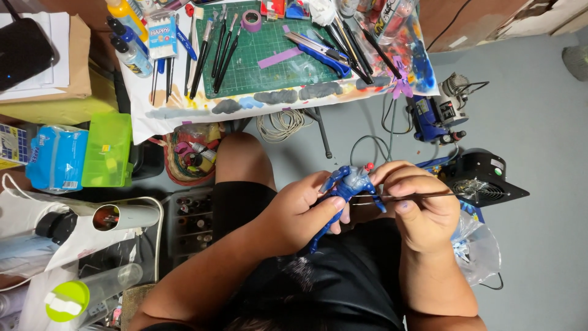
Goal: Customizing a blue action figure using a small tool and a smartphone for reference.
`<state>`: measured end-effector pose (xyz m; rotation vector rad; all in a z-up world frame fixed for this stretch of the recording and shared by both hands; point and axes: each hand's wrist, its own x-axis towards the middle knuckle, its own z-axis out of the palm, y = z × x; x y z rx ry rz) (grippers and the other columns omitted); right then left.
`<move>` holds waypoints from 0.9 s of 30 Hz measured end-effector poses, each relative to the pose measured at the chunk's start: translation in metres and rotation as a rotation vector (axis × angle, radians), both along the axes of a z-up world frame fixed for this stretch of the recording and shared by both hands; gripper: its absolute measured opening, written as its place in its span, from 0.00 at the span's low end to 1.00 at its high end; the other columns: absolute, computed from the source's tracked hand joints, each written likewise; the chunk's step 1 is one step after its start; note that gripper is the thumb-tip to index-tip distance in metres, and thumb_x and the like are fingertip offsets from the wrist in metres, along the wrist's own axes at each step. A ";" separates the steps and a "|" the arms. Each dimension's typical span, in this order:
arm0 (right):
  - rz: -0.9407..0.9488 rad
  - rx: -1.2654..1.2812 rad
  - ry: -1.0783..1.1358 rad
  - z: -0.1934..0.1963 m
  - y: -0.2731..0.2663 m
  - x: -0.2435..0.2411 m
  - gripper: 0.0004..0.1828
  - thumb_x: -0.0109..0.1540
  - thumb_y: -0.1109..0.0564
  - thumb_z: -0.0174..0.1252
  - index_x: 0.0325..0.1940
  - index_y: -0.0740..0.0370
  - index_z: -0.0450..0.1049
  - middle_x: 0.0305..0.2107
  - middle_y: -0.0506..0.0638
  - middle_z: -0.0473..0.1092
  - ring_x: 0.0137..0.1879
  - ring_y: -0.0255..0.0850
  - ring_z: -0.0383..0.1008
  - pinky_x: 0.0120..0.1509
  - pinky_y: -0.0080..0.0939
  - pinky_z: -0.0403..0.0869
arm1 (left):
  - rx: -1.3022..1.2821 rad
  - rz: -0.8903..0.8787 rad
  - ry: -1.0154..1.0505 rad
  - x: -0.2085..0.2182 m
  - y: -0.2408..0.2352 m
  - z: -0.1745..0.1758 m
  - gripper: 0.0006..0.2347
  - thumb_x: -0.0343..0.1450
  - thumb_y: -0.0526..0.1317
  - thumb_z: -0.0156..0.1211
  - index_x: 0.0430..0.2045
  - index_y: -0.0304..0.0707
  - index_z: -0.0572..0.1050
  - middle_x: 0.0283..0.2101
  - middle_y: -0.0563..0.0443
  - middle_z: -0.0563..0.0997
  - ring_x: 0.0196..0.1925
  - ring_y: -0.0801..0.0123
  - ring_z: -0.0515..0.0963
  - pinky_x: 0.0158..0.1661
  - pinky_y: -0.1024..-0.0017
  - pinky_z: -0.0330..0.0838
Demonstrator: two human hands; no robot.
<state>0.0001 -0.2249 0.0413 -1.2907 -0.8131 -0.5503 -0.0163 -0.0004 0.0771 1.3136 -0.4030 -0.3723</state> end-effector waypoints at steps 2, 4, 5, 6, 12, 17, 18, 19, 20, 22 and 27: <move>0.005 -0.007 -0.006 0.001 0.000 0.000 0.08 0.62 0.61 0.58 0.36 0.72 0.72 0.21 0.61 0.68 0.35 0.62 0.76 0.40 0.54 0.76 | 0.008 -0.003 0.003 0.000 0.000 0.000 0.07 0.75 0.34 0.51 0.34 0.27 0.75 0.24 0.37 0.83 0.27 0.66 0.84 0.32 0.68 0.83; 0.011 -0.015 -0.013 0.002 -0.001 0.001 0.08 0.62 0.61 0.58 0.36 0.72 0.72 0.21 0.61 0.68 0.36 0.62 0.76 0.39 0.53 0.76 | 0.016 -0.006 0.005 -0.001 0.000 0.000 0.07 0.75 0.34 0.51 0.35 0.26 0.75 0.24 0.37 0.83 0.27 0.66 0.83 0.32 0.68 0.83; 0.016 -0.015 -0.008 0.002 -0.001 0.001 0.08 0.62 0.61 0.58 0.36 0.72 0.72 0.21 0.61 0.69 0.36 0.61 0.76 0.39 0.52 0.75 | 0.016 -0.005 0.005 -0.001 0.000 -0.001 0.07 0.75 0.34 0.51 0.35 0.26 0.75 0.25 0.37 0.83 0.27 0.66 0.84 0.32 0.68 0.83; 0.021 -0.016 -0.004 0.002 -0.001 0.001 0.08 0.62 0.61 0.58 0.37 0.72 0.72 0.21 0.61 0.69 0.36 0.61 0.76 0.40 0.52 0.75 | 0.015 -0.004 0.006 -0.001 -0.001 -0.001 0.07 0.75 0.34 0.51 0.35 0.26 0.75 0.25 0.36 0.83 0.27 0.66 0.84 0.32 0.68 0.83; 0.055 0.021 0.023 0.001 0.000 0.002 0.08 0.63 0.60 0.57 0.37 0.72 0.72 0.21 0.61 0.68 0.36 0.61 0.76 0.40 0.52 0.75 | 0.015 -0.001 0.014 0.000 0.000 -0.003 0.07 0.75 0.33 0.51 0.35 0.26 0.75 0.26 0.36 0.83 0.27 0.66 0.84 0.33 0.68 0.83; 0.057 0.025 0.036 0.000 0.000 0.003 0.08 0.63 0.61 0.57 0.37 0.72 0.71 0.20 0.61 0.68 0.35 0.61 0.76 0.39 0.51 0.75 | 0.023 -0.004 0.022 0.000 0.000 -0.005 0.07 0.75 0.33 0.50 0.35 0.26 0.75 0.27 0.37 0.84 0.28 0.67 0.84 0.33 0.69 0.82; 0.059 0.029 0.039 0.000 0.001 0.004 0.08 0.63 0.61 0.57 0.37 0.72 0.71 0.20 0.61 0.68 0.35 0.61 0.76 0.38 0.51 0.75 | 0.021 -0.003 0.027 0.000 0.000 -0.004 0.07 0.75 0.33 0.50 0.35 0.26 0.75 0.27 0.37 0.84 0.28 0.67 0.84 0.33 0.69 0.82; 0.059 0.029 0.040 0.000 0.001 0.003 0.08 0.63 0.61 0.57 0.37 0.72 0.71 0.20 0.61 0.68 0.35 0.61 0.76 0.38 0.51 0.75 | 0.021 -0.003 0.028 0.000 0.000 -0.005 0.07 0.75 0.33 0.50 0.35 0.26 0.75 0.27 0.37 0.84 0.28 0.67 0.84 0.33 0.69 0.82; 0.059 0.030 0.043 0.000 0.001 0.003 0.08 0.62 0.61 0.57 0.37 0.72 0.71 0.20 0.61 0.67 0.35 0.61 0.76 0.38 0.51 0.75 | 0.023 -0.003 0.019 0.000 0.000 -0.005 0.07 0.75 0.33 0.50 0.35 0.26 0.75 0.27 0.37 0.84 0.28 0.67 0.84 0.33 0.69 0.82; 0.058 0.030 0.046 0.000 0.001 0.003 0.08 0.62 0.62 0.57 0.36 0.73 0.71 0.20 0.61 0.67 0.35 0.60 0.76 0.38 0.51 0.75 | 0.025 -0.004 0.011 0.000 0.000 -0.005 0.07 0.75 0.33 0.50 0.35 0.26 0.75 0.27 0.37 0.84 0.28 0.66 0.84 0.33 0.69 0.82; 0.057 0.010 0.044 -0.003 -0.001 0.004 0.08 0.62 0.62 0.58 0.35 0.73 0.71 0.20 0.62 0.67 0.35 0.62 0.76 0.38 0.52 0.76 | 0.036 -0.003 0.006 0.000 0.000 -0.007 0.07 0.75 0.33 0.50 0.35 0.26 0.75 0.27 0.37 0.83 0.27 0.66 0.84 0.33 0.69 0.82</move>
